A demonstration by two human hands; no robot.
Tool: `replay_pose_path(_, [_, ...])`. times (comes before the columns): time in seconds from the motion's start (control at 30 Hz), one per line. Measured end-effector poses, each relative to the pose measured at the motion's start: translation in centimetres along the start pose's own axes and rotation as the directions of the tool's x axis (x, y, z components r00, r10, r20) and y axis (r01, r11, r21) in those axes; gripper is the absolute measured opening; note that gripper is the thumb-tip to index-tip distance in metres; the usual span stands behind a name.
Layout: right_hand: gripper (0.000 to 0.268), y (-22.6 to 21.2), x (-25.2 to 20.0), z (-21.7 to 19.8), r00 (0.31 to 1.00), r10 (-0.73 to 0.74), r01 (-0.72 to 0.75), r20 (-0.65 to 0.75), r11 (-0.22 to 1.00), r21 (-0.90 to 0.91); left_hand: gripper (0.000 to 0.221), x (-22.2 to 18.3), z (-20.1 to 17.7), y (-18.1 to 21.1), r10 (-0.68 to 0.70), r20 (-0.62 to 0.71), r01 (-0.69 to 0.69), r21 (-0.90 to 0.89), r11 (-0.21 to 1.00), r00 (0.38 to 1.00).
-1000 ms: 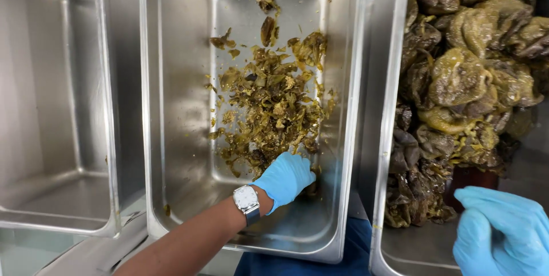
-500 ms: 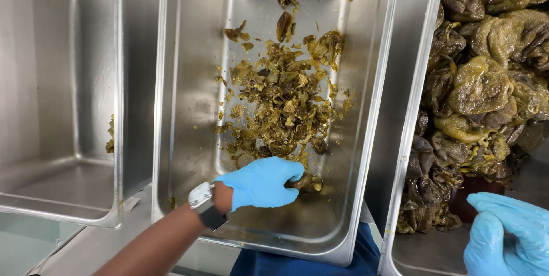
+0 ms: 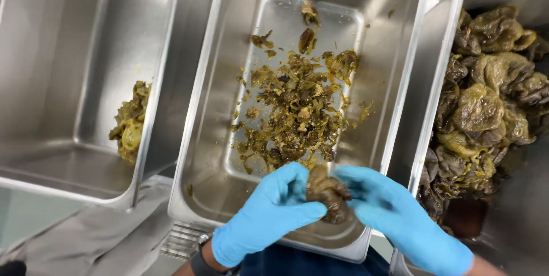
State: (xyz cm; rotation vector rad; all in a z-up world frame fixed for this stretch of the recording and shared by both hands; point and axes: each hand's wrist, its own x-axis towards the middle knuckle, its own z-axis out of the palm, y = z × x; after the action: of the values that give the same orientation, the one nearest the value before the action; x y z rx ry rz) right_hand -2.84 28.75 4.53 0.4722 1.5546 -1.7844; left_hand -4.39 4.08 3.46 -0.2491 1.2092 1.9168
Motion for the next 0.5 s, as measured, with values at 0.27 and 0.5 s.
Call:
replay_pose_path(0.27, [0.025, 1.7, 3.9, 2.3, 0.991, -0.091, 0.105, -0.093, 0.980, 0.167, 0.035, -2.2, -1.1, -2.0, 0.342, -0.059, -0.346, -0.096, 0.933, 0.938])
replay_pose_path(0.5, [0.018, -0.9, 4.8, 3.6, 0.934, -0.266, 0.233, -0.239, 0.959, -0.159, 0.061, -2.6, -3.1, -4.7, 0.341, -0.109, -0.358, -0.256, 0.898, 0.934])
